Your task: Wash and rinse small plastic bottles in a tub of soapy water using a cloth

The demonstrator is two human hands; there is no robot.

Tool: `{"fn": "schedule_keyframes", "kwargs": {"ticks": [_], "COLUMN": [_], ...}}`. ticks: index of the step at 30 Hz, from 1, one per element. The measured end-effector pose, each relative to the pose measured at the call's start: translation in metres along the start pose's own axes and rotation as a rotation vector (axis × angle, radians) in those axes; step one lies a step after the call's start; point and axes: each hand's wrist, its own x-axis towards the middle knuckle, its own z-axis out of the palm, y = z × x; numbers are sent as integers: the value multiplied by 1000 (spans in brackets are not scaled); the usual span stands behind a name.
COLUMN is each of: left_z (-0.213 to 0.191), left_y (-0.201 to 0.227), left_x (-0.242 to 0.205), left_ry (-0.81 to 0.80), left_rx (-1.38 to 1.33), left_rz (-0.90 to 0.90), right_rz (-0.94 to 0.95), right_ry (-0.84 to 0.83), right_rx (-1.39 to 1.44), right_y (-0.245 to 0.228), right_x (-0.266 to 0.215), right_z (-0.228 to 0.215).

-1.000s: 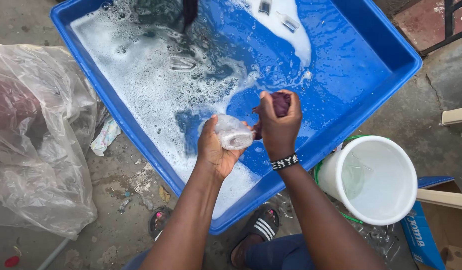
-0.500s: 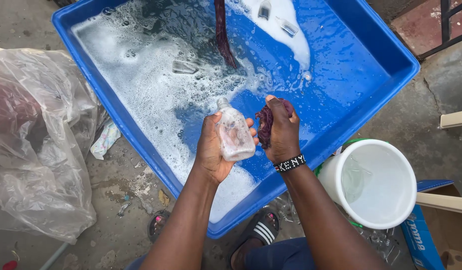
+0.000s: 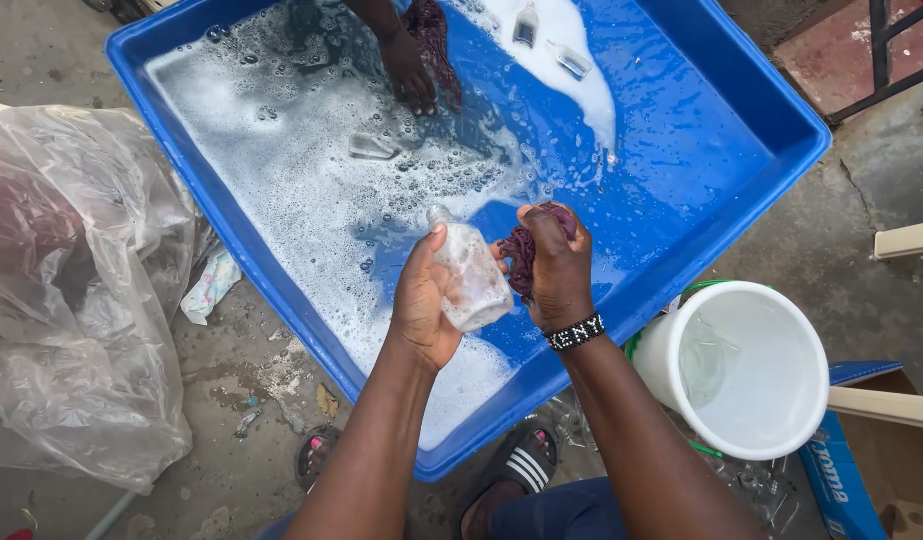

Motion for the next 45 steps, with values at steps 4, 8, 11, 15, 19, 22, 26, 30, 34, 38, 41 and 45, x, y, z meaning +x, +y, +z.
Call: {"fn": "schedule_keyframes", "kwargs": {"ticks": [4, 8, 11, 15, 19, 22, 26, 30, 34, 38, 41, 45], "left_z": [-7, 0, 4, 10, 24, 16, -9, 13, -14, 25, 40, 28], "left_y": [-1, 7, 9, 8, 9, 8, 4, 8, 4, 11, 14, 15], "left_x": [5, -1, -7, -11, -19, -10, 9, -11, 5, -27, -40, -38], "left_ry": [30, 25, 39, 37, 19, 1, 19, 71, 99, 150, 142, 122], "left_rx": [-109, -166, -177, -181, -189, -278, -249, -220, -249, -224, -35, 208], "left_rz": [-33, -31, -46, -70, -24, -10, 51, 129, 174, 204, 147, 130], "right_rz": [2, -3, -7, -16, -60, -117, -1, 62, -114, -118, -54, -110], "right_ry": [29, -79, -77, -70, -112, -104, -259, -481, -505, -456, -479, -272], "right_rx": [-3, -72, -87, -103, -158, -340, -663, -655, -872, -773, -715, -739], "right_y": [22, 15, 18, 21, 29, 31, 29, 24, 20, 11, -12, -57], "right_x": [24, 19, 21, 21, 18, 7, -8, -4, -13, -5, 2, 26], "right_z": [-28, -24, -24, -22, -24, -16, -7, -12, -6, -16, -35, -96]}}
